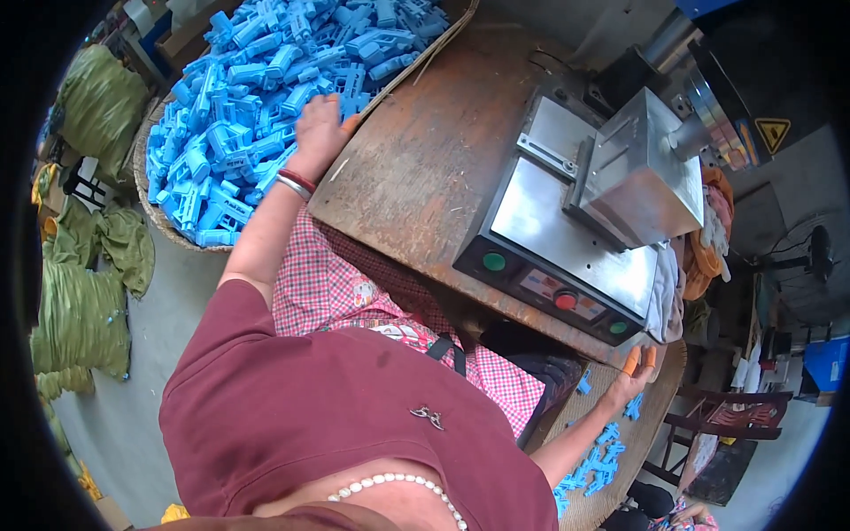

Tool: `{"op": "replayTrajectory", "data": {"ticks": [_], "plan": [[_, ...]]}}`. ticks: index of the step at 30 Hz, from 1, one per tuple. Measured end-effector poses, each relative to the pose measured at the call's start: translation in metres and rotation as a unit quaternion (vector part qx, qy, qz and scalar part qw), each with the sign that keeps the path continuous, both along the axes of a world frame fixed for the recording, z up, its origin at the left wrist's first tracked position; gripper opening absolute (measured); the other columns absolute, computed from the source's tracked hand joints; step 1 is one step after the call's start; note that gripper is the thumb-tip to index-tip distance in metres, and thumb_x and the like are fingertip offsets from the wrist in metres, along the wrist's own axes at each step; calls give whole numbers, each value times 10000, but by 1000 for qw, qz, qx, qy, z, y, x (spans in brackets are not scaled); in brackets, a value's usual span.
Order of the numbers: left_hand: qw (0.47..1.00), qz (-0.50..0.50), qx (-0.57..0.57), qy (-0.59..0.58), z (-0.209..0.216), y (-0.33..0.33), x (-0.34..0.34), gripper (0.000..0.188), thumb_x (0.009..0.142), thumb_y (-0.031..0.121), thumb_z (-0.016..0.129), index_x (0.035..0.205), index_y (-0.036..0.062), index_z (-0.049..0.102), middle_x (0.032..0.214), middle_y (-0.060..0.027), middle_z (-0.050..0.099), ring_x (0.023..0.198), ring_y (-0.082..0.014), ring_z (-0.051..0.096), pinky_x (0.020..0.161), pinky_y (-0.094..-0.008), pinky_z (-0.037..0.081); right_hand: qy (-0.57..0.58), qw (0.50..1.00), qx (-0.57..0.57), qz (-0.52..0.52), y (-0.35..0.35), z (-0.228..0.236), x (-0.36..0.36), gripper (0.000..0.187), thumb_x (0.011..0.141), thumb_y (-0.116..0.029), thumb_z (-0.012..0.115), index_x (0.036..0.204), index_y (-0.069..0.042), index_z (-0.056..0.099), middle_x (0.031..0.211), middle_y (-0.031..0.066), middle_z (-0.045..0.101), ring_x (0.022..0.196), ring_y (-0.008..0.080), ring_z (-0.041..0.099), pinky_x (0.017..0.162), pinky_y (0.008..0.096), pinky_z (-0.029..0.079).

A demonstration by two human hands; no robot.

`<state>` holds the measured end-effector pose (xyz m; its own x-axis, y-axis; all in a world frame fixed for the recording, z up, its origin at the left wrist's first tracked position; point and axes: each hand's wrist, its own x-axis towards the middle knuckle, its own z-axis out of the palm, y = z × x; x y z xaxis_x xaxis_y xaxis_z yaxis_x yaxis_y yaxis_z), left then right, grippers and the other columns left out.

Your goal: The person processes blue plastic toy components using a heat-press machine, taking parts from a storage basket, placing them into the machine, and then collecting the processed parts in a collection tray.

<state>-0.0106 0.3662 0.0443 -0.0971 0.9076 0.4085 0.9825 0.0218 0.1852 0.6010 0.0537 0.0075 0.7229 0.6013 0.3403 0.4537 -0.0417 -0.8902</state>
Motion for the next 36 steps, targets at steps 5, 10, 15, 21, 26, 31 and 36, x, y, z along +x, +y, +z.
{"op": "replayTrajectory", "data": {"ticks": [5, 10, 15, 21, 26, 31, 36], "plan": [[998, 35, -44, -10, -59, 13, -49, 591, 834, 410, 669, 1341, 159, 494, 1261, -220, 495, 1085, -448, 528, 857, -521, 491, -11, 1000, -6, -17, 11, 20, -39, 397, 978, -130, 571, 1336, 24, 494, 1274, 133, 562, 1172, 200, 531, 1007, 310, 415], [963, -114, 103, -223, -31, 5, -18, 479, 817, 125, 596, 1287, 38, 558, 1079, -204, 651, 949, -370, 635, 875, -438, 512, -111, 993, -22, 27, 74, 36, -57, 363, 980, -176, 566, 1296, 2, 549, 1225, 118, 608, 1154, 193, 551, 1009, 311, 404], [816, -514, 142, -221, 42, -75, 185, 523, 838, 63, 627, 1340, 4, 494, 1274, -228, 553, 1159, -376, 546, 980, -412, 450, -38, 986, 28, 161, 155, 39, -33, 341, 999, -86, 458, 1316, 3, 545, 1273, 107, 598, 1198, 191, 537, 1039, 282, 373], [871, -456, 76, -164, 18, -104, 223, 491, 859, 89, 635, 1325, 18, 497, 1296, -225, 518, 1126, -392, 522, 951, -442, 451, -333, 916, 87, 203, 224, 45, -48, 178, 811, -102, 671, 986, -92, 639, 978, 90, 628, 953, 362, 561, 1011, 444, 367], [858, -474, 138, -143, 23, -100, 241, 442, 866, 80, 628, 1288, 9, 515, 1282, -225, 529, 1084, -380, 538, 937, -419, 453, -354, 917, 186, 6, 213, 70, -34, 144, 796, -125, 705, 910, -53, 657, 850, 123, 619, 897, 353, 574, 833, 454, 439], [858, -482, 144, -106, 39, -46, 331, 268, 861, 103, 601, 1114, 17, 575, 1145, -171, 601, 982, -323, 576, 829, -413, 465, -403, 882, 124, -213, 35, 143, -32, 258, 827, 5, 628, 1079, -27, 679, 1054, 112, 642, 1090, 266, 565, 992, 384, 414], [898, -433, 76, 3, 33, -21, 374, 419, 913, 286, 563, 1261, 54, 526, 1277, -161, 554, 1160, -377, 509, 980, -491, 384, -239, 960, 100, -102, -3, 102, -18, 346, 891, -32, 621, 1234, -19, 578, 1252, 122, 556, 1172, 264, 519, 1037, 367, 382]]}}
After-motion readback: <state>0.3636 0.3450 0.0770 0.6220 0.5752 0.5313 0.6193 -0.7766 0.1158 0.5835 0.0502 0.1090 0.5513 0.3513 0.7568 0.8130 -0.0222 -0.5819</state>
